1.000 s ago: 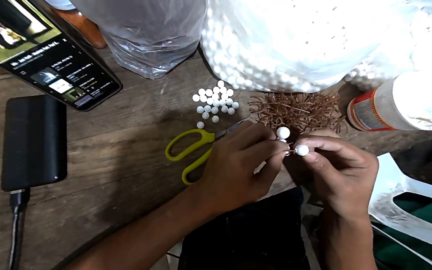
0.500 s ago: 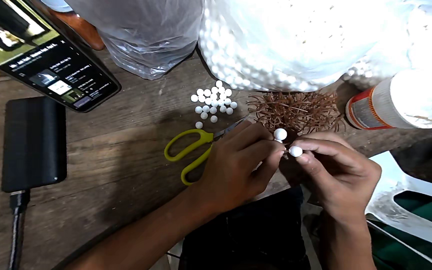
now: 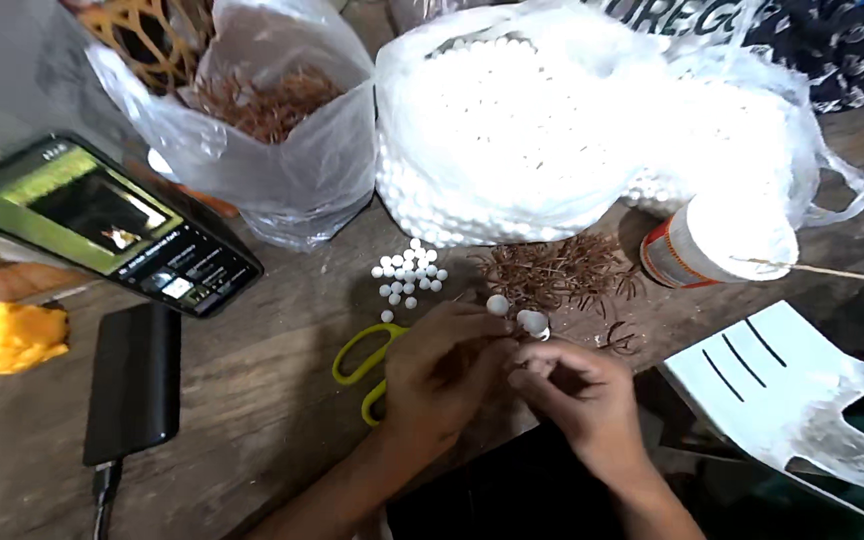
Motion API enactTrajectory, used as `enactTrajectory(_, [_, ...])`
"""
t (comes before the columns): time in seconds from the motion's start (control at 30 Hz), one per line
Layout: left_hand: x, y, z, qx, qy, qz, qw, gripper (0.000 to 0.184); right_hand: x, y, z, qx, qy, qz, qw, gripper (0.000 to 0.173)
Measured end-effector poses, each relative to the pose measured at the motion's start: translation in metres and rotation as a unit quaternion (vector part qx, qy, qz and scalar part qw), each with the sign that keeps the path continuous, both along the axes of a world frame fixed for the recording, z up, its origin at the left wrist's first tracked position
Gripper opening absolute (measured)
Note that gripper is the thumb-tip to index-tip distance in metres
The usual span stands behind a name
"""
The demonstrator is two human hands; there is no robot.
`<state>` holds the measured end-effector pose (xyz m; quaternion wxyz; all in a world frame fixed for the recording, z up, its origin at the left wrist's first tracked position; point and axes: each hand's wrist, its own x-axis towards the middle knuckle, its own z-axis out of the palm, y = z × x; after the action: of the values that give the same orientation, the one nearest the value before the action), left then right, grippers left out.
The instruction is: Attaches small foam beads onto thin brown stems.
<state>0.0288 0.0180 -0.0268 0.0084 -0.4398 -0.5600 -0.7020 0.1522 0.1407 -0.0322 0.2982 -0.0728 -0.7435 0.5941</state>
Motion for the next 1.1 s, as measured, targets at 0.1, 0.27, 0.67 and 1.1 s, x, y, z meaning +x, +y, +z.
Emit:
enactTrajectory(0.1, [0.003,0.001,0.005,0.037,-0.024,-0.001,0.999,0.018,-0.01,-0.02,0.001,-0.093,0.038,0.012,0.995,0.013])
enactTrajectory(0.27, [0.004,0.0,0.01,0.069,-0.081,-0.007,0.994,0.025,-0.021,-0.037,0.006,-0.201,0.052,0.003,0.978,0.011])
enactTrajectory(0.67, [-0.001,-0.007,0.004,0.005,-0.112,-0.067,0.991,0.047,-0.014,-0.016,0.018,-0.081,0.077,-0.035,0.993,0.005])
enactTrajectory(1.1, [-0.001,-0.006,-0.001,-0.051,0.038,-0.059,0.996,0.003,-0.043,0.227,0.232,0.376,0.084,-0.34,0.858,0.026])
